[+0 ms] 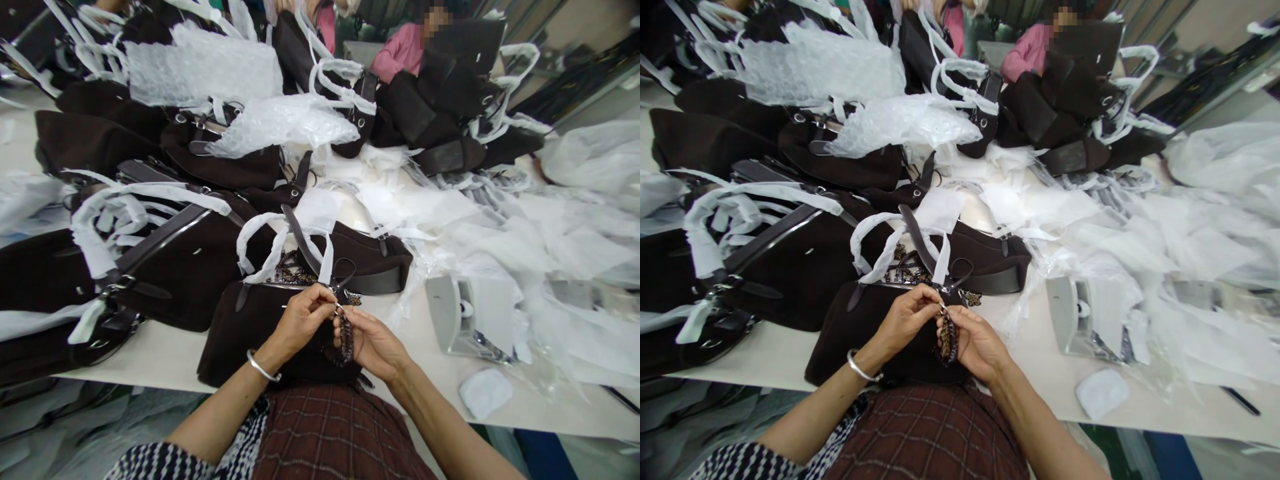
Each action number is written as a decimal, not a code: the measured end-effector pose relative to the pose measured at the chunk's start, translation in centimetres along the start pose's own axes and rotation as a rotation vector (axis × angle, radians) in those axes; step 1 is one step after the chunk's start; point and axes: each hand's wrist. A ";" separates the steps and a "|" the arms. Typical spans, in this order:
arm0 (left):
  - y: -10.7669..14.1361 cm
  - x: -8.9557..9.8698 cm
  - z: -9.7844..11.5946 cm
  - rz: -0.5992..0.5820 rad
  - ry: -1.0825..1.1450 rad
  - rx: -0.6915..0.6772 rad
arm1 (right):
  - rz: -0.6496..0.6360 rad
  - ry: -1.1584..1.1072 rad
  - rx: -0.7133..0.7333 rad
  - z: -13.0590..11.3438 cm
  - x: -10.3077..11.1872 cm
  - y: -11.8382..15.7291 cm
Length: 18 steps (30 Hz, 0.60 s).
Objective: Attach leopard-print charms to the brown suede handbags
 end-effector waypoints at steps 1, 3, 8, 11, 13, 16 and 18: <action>-0.1 0.0 -0.2 -0.014 0.006 0.000 | 0.005 0.000 0.001 0.0 0.1 0.0; -0.2 0.0 -0.4 -0.030 0.010 -0.001 | 0.009 0.000 0.000 0.0 0.2 0.0; -0.5 0.2 0.2 -0.037 -0.015 -0.024 | 0.010 -0.011 -0.014 0.2 0.3 0.0; -0.6 0.4 0.6 -0.032 -0.062 -0.039 | 0.015 -0.013 -0.026 0.2 0.2 -0.1; -0.7 0.6 0.5 -0.043 -0.082 -0.038 | 0.019 -0.010 -0.026 0.2 0.2 -0.1; -0.8 0.7 0.2 -0.094 -0.070 -0.002 | 0.035 -0.006 -0.017 0.3 0.3 -0.1; -0.9 0.7 -0.2 -0.133 -0.050 0.035 | 0.049 -0.010 -0.021 0.4 0.5 -0.1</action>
Point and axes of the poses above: each hand's wrist, its own y-axis away from the middle knuckle, its own x-axis out of the back of the hand, z = x × y, and after that the axes turned 11 degrees about -y, right-handed
